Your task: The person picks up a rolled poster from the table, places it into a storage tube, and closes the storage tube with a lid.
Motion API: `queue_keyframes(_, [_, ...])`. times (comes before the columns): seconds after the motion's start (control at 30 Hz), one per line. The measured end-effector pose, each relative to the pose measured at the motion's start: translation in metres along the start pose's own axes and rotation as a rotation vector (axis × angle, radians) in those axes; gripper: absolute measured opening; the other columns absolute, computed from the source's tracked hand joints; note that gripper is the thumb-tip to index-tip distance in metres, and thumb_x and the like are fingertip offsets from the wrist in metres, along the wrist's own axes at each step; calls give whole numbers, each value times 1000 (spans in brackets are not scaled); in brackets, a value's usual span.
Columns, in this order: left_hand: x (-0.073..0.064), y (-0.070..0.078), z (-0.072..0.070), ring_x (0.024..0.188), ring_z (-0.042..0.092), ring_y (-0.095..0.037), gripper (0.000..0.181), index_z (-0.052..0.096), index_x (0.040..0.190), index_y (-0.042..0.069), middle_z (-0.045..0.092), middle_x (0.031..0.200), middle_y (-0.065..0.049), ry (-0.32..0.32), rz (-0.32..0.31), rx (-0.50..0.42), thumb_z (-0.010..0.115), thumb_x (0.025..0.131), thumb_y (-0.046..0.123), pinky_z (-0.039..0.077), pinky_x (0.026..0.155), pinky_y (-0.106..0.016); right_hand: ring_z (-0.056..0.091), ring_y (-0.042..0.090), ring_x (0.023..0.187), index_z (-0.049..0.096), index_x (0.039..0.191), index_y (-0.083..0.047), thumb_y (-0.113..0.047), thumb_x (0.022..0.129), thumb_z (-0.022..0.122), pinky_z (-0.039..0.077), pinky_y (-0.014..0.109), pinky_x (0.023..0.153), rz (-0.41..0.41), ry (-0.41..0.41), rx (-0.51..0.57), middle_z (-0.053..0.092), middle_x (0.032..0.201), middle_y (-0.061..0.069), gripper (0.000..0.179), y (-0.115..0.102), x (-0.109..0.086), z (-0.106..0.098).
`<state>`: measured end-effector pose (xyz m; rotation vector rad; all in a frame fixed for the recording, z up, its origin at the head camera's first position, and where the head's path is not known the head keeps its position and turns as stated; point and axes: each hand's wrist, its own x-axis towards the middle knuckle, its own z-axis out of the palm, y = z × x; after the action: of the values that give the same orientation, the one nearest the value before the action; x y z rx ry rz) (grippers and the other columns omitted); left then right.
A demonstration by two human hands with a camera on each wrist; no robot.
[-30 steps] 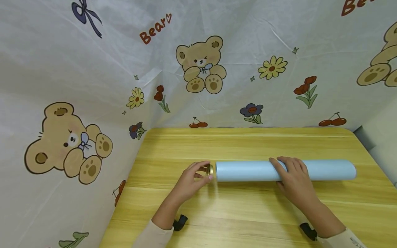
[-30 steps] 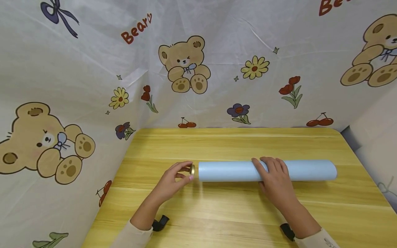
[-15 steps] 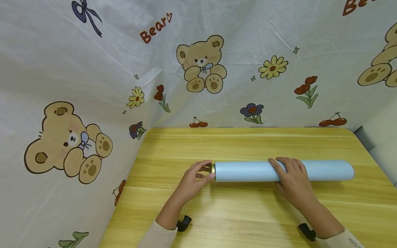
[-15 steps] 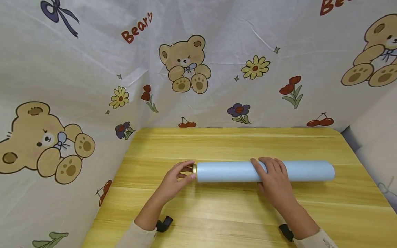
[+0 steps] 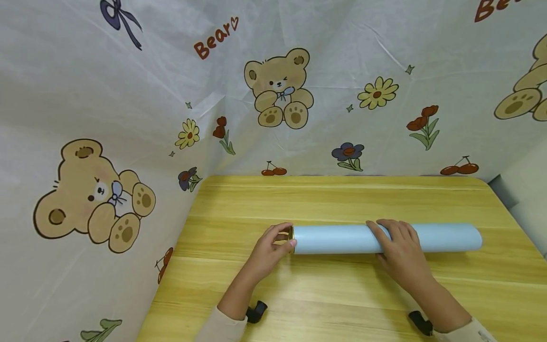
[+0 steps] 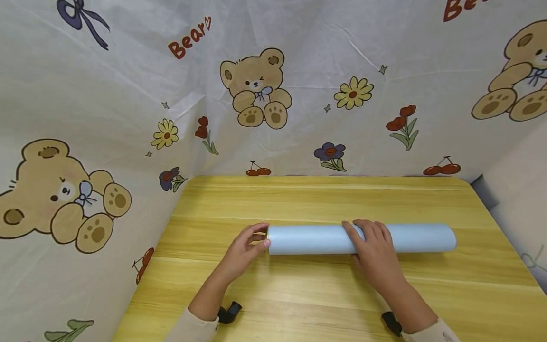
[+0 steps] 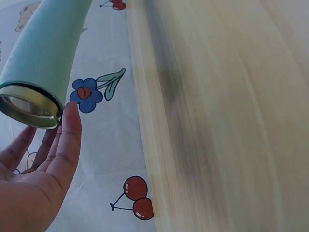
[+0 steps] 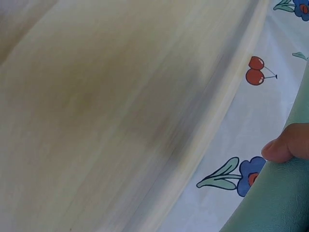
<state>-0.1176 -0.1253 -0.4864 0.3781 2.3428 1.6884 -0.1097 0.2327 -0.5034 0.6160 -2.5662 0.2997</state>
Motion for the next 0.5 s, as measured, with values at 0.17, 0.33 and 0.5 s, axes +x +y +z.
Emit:
queue_keyframes(0.17, [0, -3, 6, 125, 49, -21, 50, 44, 150, 34, 44, 140, 0, 7, -1, 5, 53, 103, 49, 48, 99, -39, 52, 44, 115, 55, 138, -12, -1, 52, 96, 34, 60, 105, 5, -7, 10, 56, 127, 22, 96, -5, -2, 2])
queue_keyframes(0.33, [1, -3, 11, 122, 44, -22, 46, 43, 150, 33, 45, 136, -1, 23, 3, 39, 41, 107, 50, 43, 96, -42, 52, 44, 115, 55, 139, -12, -1, 51, 97, 34, 60, 104, 12, -8, 17, 56, 126, 22, 98, -12, -3, 2])
queue_keyframes(0.5, [0, 0, 16, 135, 44, -25, 49, 42, 150, 27, 45, 144, -1, 47, 1, 67, 30, 109, 52, 42, 108, -51, 52, 44, 116, 56, 138, -12, 0, 50, 97, 34, 61, 104, 23, -5, 18, 57, 126, 21, 98, -19, -2, 1])
